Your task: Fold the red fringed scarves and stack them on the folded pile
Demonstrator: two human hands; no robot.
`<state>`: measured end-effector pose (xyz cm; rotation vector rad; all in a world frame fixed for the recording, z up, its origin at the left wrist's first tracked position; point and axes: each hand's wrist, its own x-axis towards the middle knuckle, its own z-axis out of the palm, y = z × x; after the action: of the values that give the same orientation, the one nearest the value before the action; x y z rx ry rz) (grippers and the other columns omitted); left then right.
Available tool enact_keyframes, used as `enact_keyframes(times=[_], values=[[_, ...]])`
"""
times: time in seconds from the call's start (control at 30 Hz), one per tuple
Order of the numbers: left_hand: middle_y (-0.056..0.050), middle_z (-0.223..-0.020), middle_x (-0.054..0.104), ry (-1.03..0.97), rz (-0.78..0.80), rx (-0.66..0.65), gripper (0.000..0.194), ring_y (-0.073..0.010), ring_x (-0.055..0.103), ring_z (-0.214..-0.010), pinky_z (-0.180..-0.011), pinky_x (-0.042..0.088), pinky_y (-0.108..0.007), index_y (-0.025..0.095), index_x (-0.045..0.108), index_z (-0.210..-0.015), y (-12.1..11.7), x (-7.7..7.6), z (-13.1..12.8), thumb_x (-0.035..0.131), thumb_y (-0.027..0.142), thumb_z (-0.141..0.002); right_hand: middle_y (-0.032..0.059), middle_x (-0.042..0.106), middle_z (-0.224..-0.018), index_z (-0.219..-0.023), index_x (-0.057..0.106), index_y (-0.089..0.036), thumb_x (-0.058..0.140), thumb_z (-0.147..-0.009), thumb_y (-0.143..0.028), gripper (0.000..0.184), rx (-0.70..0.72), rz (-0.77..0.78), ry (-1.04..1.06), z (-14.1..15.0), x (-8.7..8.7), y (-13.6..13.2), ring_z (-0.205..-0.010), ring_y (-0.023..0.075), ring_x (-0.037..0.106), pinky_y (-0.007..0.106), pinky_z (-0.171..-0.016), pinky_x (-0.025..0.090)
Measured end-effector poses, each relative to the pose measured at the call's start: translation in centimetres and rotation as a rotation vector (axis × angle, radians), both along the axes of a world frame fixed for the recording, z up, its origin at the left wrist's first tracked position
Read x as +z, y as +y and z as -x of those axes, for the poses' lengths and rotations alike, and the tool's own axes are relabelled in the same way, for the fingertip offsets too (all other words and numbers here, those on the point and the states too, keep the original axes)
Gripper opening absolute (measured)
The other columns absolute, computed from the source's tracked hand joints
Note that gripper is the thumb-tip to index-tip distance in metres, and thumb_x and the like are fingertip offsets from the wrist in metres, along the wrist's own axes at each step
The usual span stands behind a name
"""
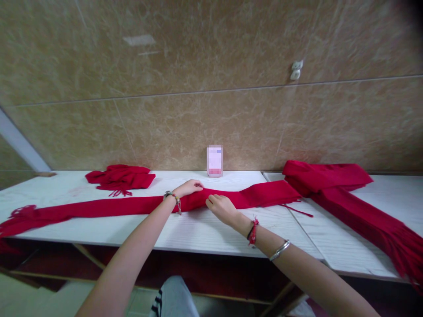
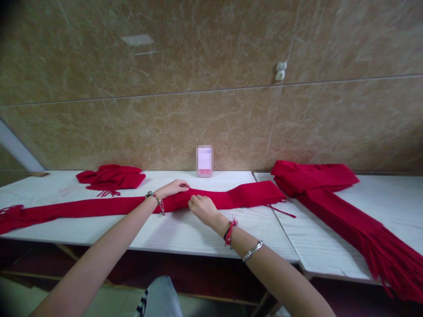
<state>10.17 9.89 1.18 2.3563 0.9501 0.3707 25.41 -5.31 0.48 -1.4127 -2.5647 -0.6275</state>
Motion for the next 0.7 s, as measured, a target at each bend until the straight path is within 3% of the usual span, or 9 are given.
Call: enact_keyframes(times=[0.2, 0.43, 0.57, 0.7], values=[[-0.005, -0.089, 0.066, -0.287, 0.054, -0.008, 0.025, -0.0186, 0.057, -0.087, -0.084, 0.041, -0.032, 0.013, 0.065, -0.09, -0.7, 4.6, -1.4, 0.058, 0.029, -0.074, 0.011, 0.059, -0.091, -0.096, 0.057, -0.013, 0.033, -0.09, -0.009, 0.025, -0.036, -0.089, -0.006, -2.1, 4.4, -0.4, -0.081, 0.0188, 0.054, 0.028, -0.065, 0.042], [-0.005, -0.091, 0.064, -0.584, 0.156, -0.08, 0.021, -0.0152, 0.058, -0.084, -0.084, 0.041, -0.032, 0.01, 0.065, -0.09, -1.4, 9.5, -7.6, 0.061, 0.022, -0.073, 0.0094, 0.058, -0.084, -0.094, 0.059, -0.012, 0.028, -0.091, -0.009, 0.031, -0.152, -0.235, -0.147, -8.3, 10.9, -1.6, -0.073, 0.0168, 0.052, 0.027, -0.057, 0.035], [-0.004, -0.086, 0.065, -0.657, 0.245, -0.145, 0.018, -0.0124, 0.059, -0.077, -0.08, 0.043, -0.029, 0.011, 0.065, -0.091, -1.6, 10.7, -13.0, 0.062, 0.018, -0.074, 0.0083, 0.058, -0.083, -0.093, 0.06, -0.013, 0.025, -0.093, -0.011, 0.034, -0.204, -0.305, -0.204, -13.0, 12.3, -2.4, -0.072, 0.0156, 0.051, 0.026, -0.056, 0.032], [-0.004, -0.081, 0.066, -0.643, 0.308, -0.199, 0.017, -0.0118, 0.059, -0.073, -0.079, 0.044, -0.03, 0.011, 0.066, -0.091, -2.1, 10.1, -18.6, 0.061, 0.015, -0.075, 0.0075, 0.058, -0.081, -0.096, 0.06, -0.014, 0.029, -0.093, -0.013, 0.031, -0.282, -0.318, -0.227, -17.0, 11.7, -3.9, -0.07, 0.0148, 0.049, 0.025, -0.055, 0.032]])
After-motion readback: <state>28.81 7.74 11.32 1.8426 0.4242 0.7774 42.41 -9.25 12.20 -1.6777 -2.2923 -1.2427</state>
